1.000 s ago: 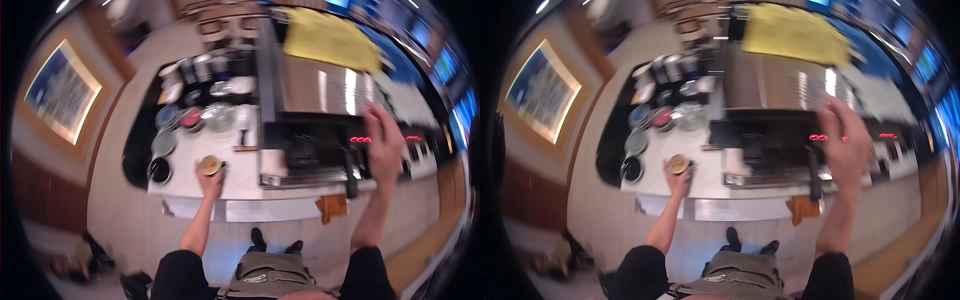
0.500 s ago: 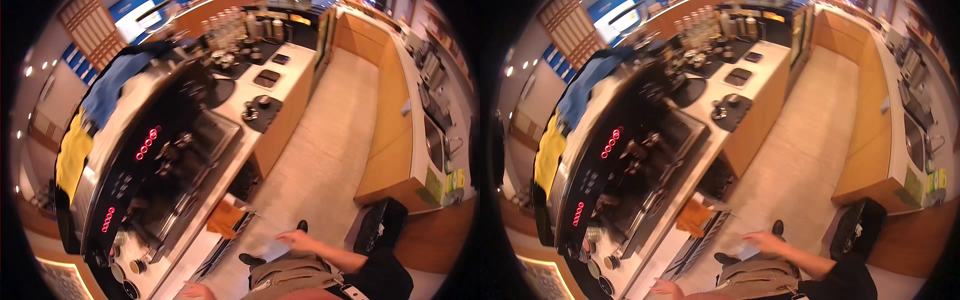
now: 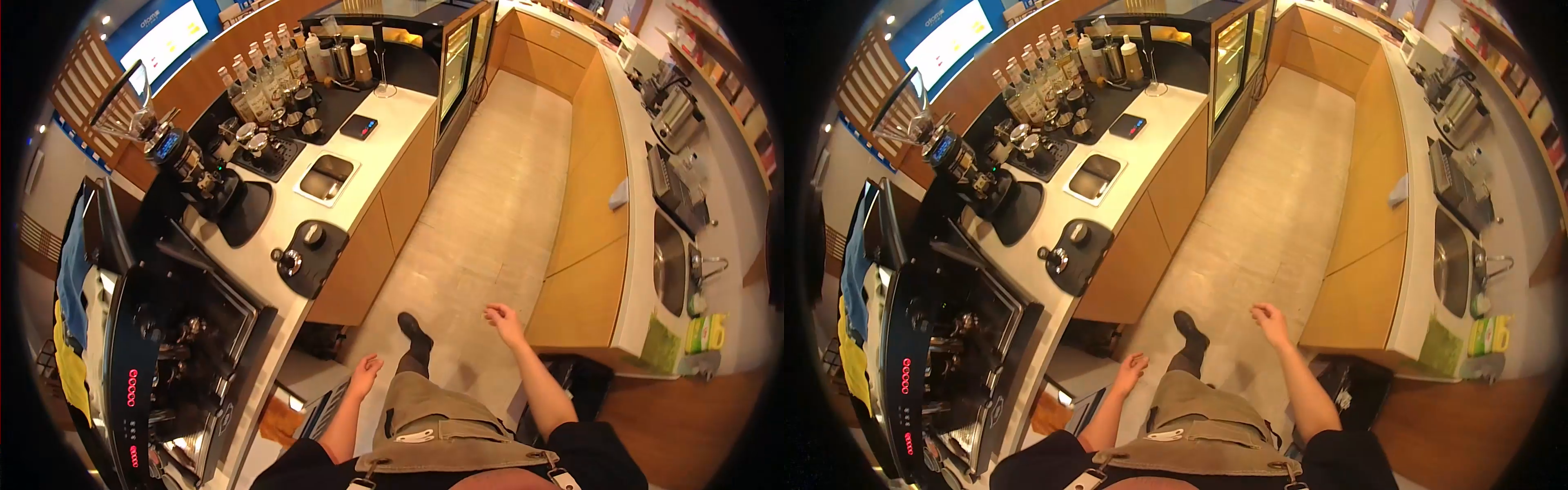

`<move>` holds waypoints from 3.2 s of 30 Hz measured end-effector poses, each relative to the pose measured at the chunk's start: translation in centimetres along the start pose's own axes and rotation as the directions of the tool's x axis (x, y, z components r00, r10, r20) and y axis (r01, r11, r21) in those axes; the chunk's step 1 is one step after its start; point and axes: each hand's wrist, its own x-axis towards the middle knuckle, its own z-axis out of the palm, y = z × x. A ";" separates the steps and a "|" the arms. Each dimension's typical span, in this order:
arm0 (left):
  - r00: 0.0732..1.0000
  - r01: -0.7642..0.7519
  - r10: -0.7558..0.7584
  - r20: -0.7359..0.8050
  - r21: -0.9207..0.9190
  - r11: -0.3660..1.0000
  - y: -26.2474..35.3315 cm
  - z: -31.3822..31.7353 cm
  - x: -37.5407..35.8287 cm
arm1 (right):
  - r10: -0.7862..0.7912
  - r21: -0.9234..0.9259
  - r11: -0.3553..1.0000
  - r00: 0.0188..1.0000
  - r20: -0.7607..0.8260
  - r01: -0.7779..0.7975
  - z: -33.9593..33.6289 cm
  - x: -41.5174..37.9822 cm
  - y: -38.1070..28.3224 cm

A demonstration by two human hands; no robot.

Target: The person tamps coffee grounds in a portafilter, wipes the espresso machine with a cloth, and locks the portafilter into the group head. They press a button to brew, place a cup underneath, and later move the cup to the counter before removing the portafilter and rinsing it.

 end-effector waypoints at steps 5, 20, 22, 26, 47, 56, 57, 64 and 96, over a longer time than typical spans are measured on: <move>0.988 0.113 -0.137 0.077 0.254 0.961 1.4 1.0 15.6 | 0.175 -0.364 0.930 0.933 0.314 -0.052 3.5 8.7 6.8; 0.949 -0.288 0.283 -0.136 -0.020 0.957 29.6 10.9 22.4 | 0.627 -0.721 0.693 0.501 0.596 -0.009 -0.1 36.5 -12.7; 0.867 -0.250 0.187 -0.461 -0.079 0.965 26.3 11.3 22.8 | 0.699 -0.737 0.575 0.255 0.668 0.355 2.8 42.9 -14.8; 0.346 -0.269 -0.442 -0.828 -0.538 0.799 9.2 19.3 22.6 | 0.730 -0.371 0.421 -0.066 0.680 0.828 11.7 48.5 -19.5; 0.396 -0.602 -0.911 -0.117 -0.782 -0.161 -1.7 59.2 4.7 | -0.273 0.764 -0.141 -0.766 0.581 0.630 50.8 -31.5 -38.3; 0.094 -0.831 -0.985 -0.145 -0.557 0.003 -9.2 48.8 -9.6 | -0.283 0.627 -0.267 -0.681 0.675 0.732 58.5 -40.2 -38.6; 0.099 -0.838 -0.981 -0.169 -0.546 0.010 -10.0 47.8 -10.4 | -0.271 0.607 -0.278 -0.667 0.694 0.745 59.4 -40.8 -38.4; 0.086 -0.783 -0.996 -0.006 -0.618 -0.064 -14.3 43.4 -13.2 | -0.310 0.586 -0.191 -0.615 0.725 0.787 61.6 -42.9 -39.0; -0.017 -0.407 -0.944 -0.328 -0.860 0.307 -52.8 15.6 -47.1 | 0.387 0.456 0.515 -0.672 0.632 0.726 47.6 -55.7 -16.0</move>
